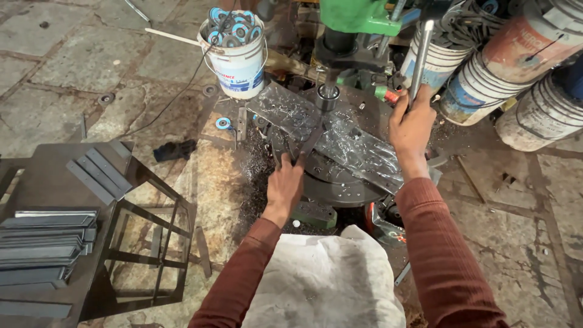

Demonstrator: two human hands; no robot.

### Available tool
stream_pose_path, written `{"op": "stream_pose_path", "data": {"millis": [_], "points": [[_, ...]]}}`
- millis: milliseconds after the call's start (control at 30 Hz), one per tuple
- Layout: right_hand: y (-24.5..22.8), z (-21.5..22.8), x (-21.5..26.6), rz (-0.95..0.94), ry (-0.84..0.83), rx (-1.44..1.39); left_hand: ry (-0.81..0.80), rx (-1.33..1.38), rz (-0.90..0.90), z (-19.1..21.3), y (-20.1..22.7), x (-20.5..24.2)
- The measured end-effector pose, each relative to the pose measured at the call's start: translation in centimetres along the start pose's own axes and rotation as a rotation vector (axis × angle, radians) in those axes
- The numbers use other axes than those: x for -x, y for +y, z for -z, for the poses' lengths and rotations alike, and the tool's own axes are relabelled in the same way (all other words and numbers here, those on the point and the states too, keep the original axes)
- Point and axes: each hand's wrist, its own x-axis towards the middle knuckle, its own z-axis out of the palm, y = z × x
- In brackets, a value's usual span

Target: Using a drill press to drill holes into small metal plates.

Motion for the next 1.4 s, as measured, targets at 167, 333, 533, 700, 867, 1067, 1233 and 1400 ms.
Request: {"op": "stream_pose_path", "data": {"millis": [167,333,533,700,867,1067,1233,1400], "points": [[-0.2,-0.1,-0.2,-0.07,-0.024,0.01,-0.076,-0.007,0.019,1.6,0.6,-0.2],[0.3,-0.3,-0.1,-0.058,-0.023,0.004,-0.113,-0.034,0.003,0.8,0.3,-0.2],[0.6,-0.5,-0.2,-0.032,-0.009,0.027,0.026,-0.206,-0.128,-0.2,-0.2,-0.1],[0.6,-0.6,-0.3,-0.07,-0.017,0.01,-0.025,-0.211,-0.116,0.4,0.1,-0.2],[1.4,-0.9,-0.2,0.002,0.003,0.005,0.067,-0.209,-0.13,-0.4,0.0,0.1],[1.4,-1.1,-0.4,0.017,-0.001,-0.005,0.064,-0.192,-0.127,0.1,0.1,0.0],[2.6,-1.5,-0.4,0.035,0.01,0.001,0.103,-0.19,-0.155,-1.1,-0.2,-0.2],[3.1,-1.7,-0.5,0.021,-0.003,-0.015,0.075,-0.216,-0.163,-1.6,-0.5,-0.1]]}}
